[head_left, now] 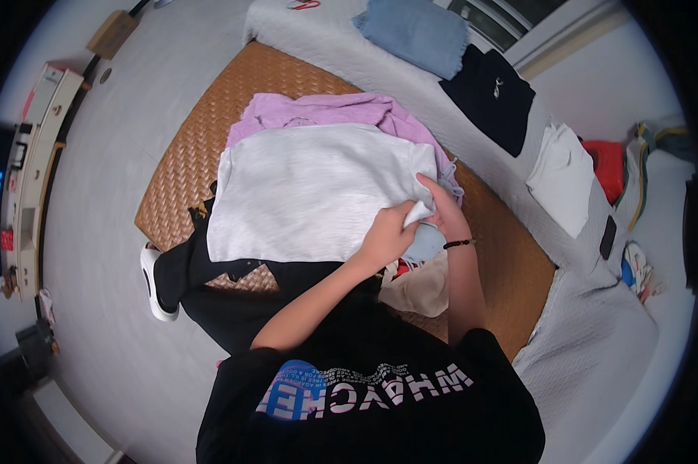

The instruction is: The person sits on a woven mat on the floor and folds a white t-shirt and a light blue polka-dotted shirt. They smooth out the garments, fold the sleeves and body, and place the finished items into a neat stack on the bed.

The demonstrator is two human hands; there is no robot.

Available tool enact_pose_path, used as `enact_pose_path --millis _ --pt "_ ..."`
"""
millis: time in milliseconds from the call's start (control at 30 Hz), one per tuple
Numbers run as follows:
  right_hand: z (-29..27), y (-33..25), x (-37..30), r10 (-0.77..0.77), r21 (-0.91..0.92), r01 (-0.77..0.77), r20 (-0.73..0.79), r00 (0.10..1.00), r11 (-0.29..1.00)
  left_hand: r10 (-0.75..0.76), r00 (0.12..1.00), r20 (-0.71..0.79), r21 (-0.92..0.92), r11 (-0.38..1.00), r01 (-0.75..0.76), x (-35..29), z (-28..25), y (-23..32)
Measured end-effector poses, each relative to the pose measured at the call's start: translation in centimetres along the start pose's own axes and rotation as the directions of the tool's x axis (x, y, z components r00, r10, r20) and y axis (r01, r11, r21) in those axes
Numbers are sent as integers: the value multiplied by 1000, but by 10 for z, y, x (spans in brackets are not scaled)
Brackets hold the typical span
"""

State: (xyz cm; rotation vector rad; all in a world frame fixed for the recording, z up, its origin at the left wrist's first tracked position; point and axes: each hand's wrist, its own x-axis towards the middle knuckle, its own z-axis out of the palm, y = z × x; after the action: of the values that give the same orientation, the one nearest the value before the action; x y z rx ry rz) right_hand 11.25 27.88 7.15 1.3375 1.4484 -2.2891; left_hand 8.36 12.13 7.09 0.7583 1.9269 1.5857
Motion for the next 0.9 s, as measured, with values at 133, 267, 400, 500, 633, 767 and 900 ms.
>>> enact_pose_path --millis 133,267,400,500,633,767,900 --pt "-24 7 27 23 -121 -24 -11 1000 992 15 1000 17 46 999 -16 1 3 -3" --pt "-42 9 47 -129 -77 128 -8 992 989 111 991 -81 31 994 -108 0 4 -10" --pt "14 -18 14 -646 -119 666 167 745 737 37 988 -153 -105 993 -53 2 -46 32" --pt "74 -76 38 -314 -158 345 190 930 925 122 934 -337 55 992 -110 -10 -100 58" --pt "194 -87 27 -376 -495 452 250 892 743 -49 860 -508 -28 999 40 -42 -171 58" --pt "296 -49 36 -356 -720 496 355 864 486 -208 748 -630 -66 974 215 -89 -223 40" --pt "356 22 49 -260 -722 567 504 824 397 -360 684 -634 -109 918 382 -138 -253 -28"
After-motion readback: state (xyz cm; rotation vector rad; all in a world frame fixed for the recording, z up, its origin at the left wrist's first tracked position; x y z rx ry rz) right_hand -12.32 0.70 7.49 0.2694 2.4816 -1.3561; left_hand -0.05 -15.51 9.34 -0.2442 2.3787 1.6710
